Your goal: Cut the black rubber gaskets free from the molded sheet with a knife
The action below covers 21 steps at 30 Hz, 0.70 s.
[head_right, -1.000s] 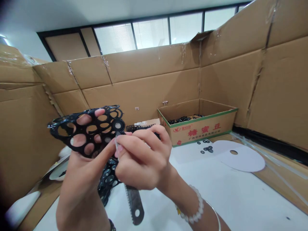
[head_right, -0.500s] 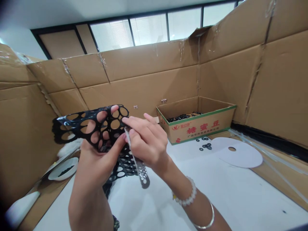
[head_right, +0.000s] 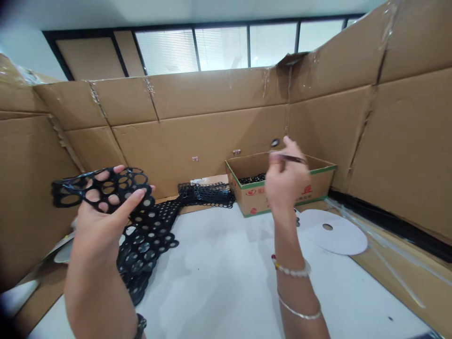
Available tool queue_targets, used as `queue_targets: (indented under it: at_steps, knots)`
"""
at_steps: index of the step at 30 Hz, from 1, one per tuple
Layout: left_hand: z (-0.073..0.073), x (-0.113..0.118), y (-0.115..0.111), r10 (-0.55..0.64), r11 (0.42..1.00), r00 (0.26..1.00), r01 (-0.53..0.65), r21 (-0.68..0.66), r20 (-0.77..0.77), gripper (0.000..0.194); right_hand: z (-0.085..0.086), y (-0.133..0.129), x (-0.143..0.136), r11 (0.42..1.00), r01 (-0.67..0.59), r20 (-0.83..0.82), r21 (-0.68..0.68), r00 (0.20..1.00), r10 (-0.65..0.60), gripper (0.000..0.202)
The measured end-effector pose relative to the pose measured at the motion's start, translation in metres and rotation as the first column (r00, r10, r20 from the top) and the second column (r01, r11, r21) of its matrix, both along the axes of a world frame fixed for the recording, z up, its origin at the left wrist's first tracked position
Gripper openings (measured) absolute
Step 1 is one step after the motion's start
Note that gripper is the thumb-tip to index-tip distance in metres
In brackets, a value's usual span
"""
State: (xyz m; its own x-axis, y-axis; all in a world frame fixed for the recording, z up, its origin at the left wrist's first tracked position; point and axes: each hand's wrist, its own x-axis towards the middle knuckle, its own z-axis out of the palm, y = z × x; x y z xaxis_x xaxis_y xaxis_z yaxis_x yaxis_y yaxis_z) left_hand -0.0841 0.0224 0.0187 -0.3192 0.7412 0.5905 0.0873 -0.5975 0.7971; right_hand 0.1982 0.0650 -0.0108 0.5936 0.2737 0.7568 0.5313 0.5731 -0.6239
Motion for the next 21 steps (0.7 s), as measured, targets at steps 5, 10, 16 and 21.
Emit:
queue_targets:
  at_steps: [5,10,16,21]
  knots:
    - [-0.003,0.009,0.003,0.034,0.996,0.994,-0.042,-0.080,-0.106,0.032,-0.009,0.043,-0.031,0.930,-0.365,-0.055,-0.042,0.931,0.362,0.020]
    - [-0.005,0.040,0.007,-0.277,0.944,0.934,0.221,-0.245,-0.228,0.023,-0.010,0.024,-0.072,0.664,-0.735,0.029,-0.134,0.667,0.744,0.017]
    - [-0.006,0.046,0.005,-0.276,0.957,0.898,0.221,-0.190,-0.343,0.017,-0.008,0.017,-0.093,0.490,-0.856,-0.050,-0.164,0.503,0.863,0.013]
    - [-0.009,0.040,0.005,-0.170,0.981,0.837,0.094,-0.170,-0.521,0.014,-0.009,0.007,-0.112,0.457,-0.867,-0.054,-0.197,0.475,0.878,0.012]
